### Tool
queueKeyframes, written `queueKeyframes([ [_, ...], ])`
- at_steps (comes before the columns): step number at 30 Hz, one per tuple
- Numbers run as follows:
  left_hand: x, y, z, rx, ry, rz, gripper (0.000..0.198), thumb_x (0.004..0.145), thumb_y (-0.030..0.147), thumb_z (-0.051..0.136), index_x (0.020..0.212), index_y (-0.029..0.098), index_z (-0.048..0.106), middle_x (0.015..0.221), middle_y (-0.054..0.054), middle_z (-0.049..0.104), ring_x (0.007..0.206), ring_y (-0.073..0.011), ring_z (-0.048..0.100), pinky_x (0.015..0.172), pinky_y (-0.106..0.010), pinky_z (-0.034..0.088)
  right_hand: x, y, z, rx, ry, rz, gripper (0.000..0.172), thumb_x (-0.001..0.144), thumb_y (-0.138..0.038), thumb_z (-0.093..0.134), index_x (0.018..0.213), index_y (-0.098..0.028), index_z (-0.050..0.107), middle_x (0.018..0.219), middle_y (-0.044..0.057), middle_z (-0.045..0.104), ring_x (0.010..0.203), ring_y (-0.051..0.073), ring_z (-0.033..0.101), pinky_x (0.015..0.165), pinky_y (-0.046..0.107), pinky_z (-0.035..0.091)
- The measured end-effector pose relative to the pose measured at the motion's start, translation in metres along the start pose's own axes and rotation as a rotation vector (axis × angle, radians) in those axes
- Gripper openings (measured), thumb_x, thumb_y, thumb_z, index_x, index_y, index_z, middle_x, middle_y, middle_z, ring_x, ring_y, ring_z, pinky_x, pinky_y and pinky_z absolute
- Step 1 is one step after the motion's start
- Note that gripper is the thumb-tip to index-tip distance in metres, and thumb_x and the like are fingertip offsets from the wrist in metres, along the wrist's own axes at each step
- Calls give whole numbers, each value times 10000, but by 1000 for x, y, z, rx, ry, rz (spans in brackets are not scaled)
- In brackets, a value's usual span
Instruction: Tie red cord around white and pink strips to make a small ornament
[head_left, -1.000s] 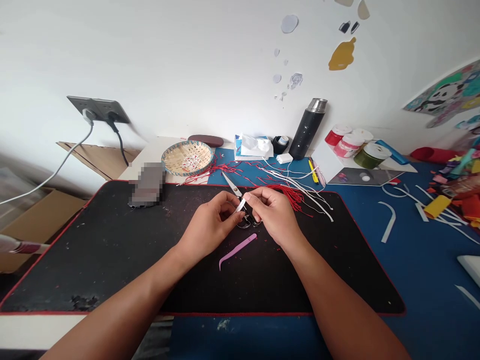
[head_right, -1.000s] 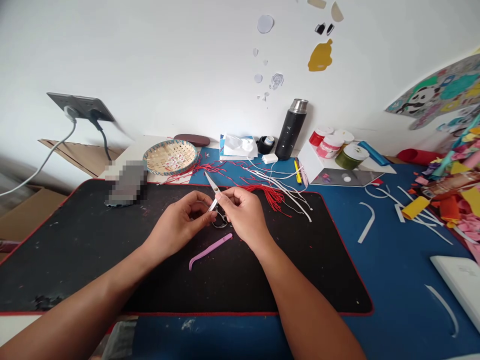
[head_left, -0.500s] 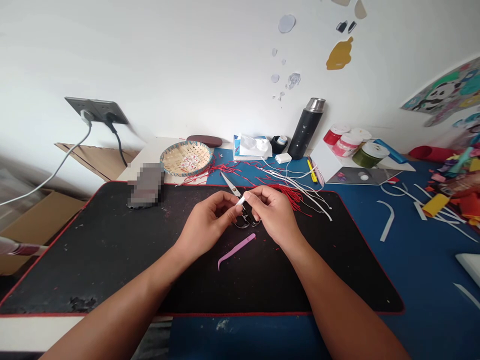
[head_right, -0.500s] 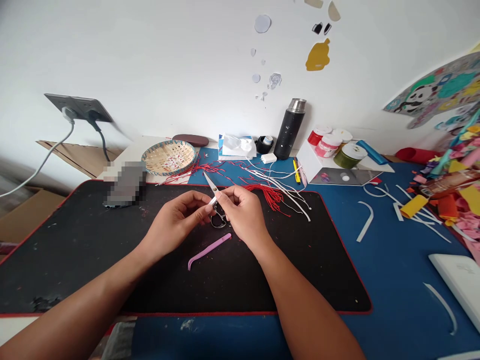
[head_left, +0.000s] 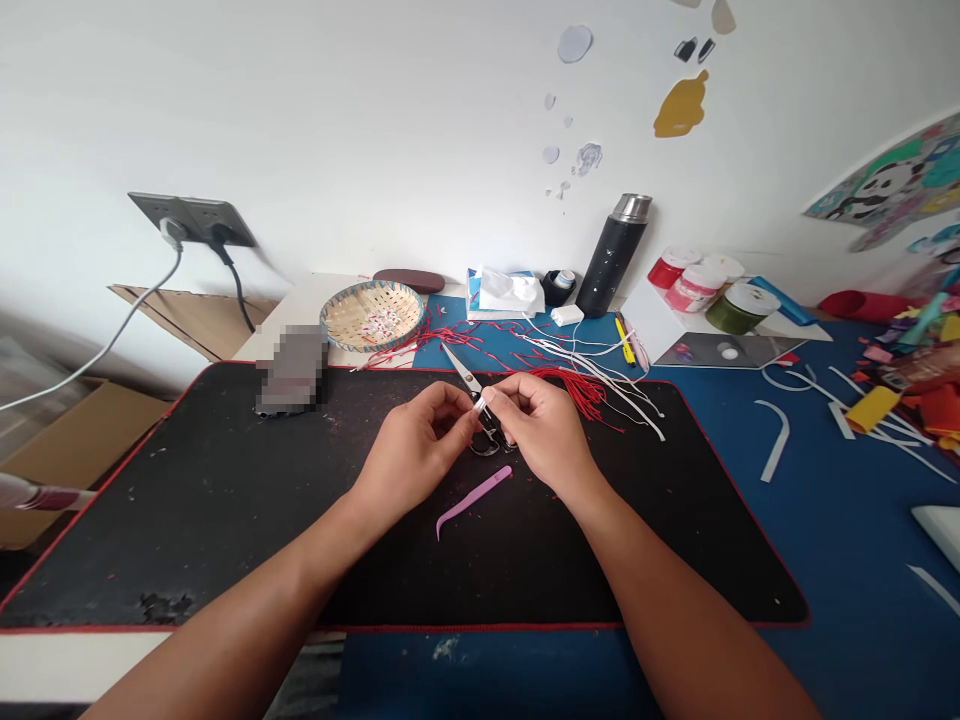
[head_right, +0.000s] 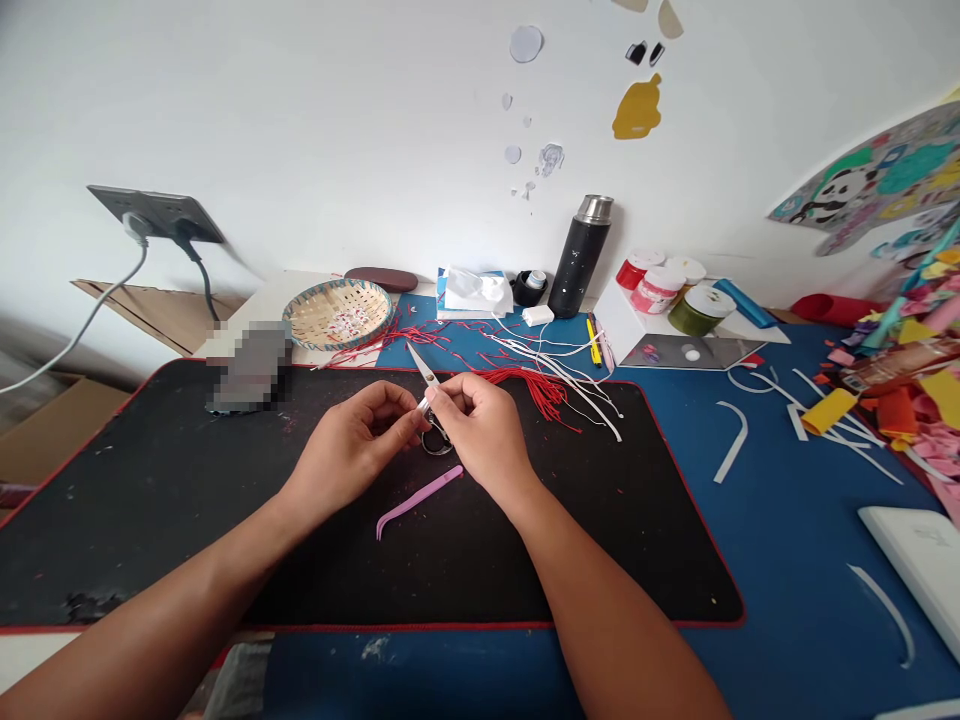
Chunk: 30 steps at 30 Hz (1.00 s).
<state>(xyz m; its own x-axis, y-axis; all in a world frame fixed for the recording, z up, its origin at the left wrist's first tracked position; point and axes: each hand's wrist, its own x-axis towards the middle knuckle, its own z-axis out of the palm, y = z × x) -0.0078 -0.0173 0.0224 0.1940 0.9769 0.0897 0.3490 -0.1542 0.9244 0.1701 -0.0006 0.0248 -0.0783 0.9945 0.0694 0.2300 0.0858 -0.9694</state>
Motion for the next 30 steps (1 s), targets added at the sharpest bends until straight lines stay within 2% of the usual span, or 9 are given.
queueKeyframes([
  [6, -2, 4, 0, 328, 53, 64, 247, 983, 425, 602, 835, 228, 590, 713, 14, 695, 576, -148, 586, 564, -267, 382, 0, -1, 0, 23, -5, 12, 268, 915, -450, 692, 818, -200, 693, 563, -37, 535, 521, 135, 469, 523, 274, 369],
  [13, -2, 3, 2, 448, 9, 92, 185, 963, 380, 624, 854, 239, 572, 749, 23, 721, 572, -155, 617, 567, -267, 365, 1, 0, 0, 31, 5, 8, 278, 922, -451, 689, 810, -197, 694, 569, -39, 535, 528, 130, 467, 530, 273, 370],
  [19, -4, -1, 5, 438, 34, 140, 111, 1017, 358, 578, 1004, 251, 550, 829, 7, 756, 671, -187, 693, 611, -266, 412, 1, 0, 1, 34, 7, 16, 279, 925, -450, 682, 807, -198, 676, 582, -42, 537, 529, 127, 470, 528, 272, 368],
  [27, -7, 0, 10, 419, 17, 144, 140, 1019, 308, 568, 1122, 258, 487, 748, 31, 735, 595, -199, 680, 568, -276, 375, 0, 0, 1, 28, 10, 20, 280, 918, -454, 684, 802, -200, 685, 558, -39, 537, 516, 132, 461, 525, 276, 366],
  [30, -7, 0, 12, 389, 47, 134, 157, 1014, 299, 568, 1128, 261, 468, 803, 13, 764, 632, -209, 713, 577, -276, 396, 0, 0, 2, 25, 3, 25, 277, 919, -456, 680, 804, -204, 686, 558, -38, 538, 511, 133, 458, 516, 275, 360],
])
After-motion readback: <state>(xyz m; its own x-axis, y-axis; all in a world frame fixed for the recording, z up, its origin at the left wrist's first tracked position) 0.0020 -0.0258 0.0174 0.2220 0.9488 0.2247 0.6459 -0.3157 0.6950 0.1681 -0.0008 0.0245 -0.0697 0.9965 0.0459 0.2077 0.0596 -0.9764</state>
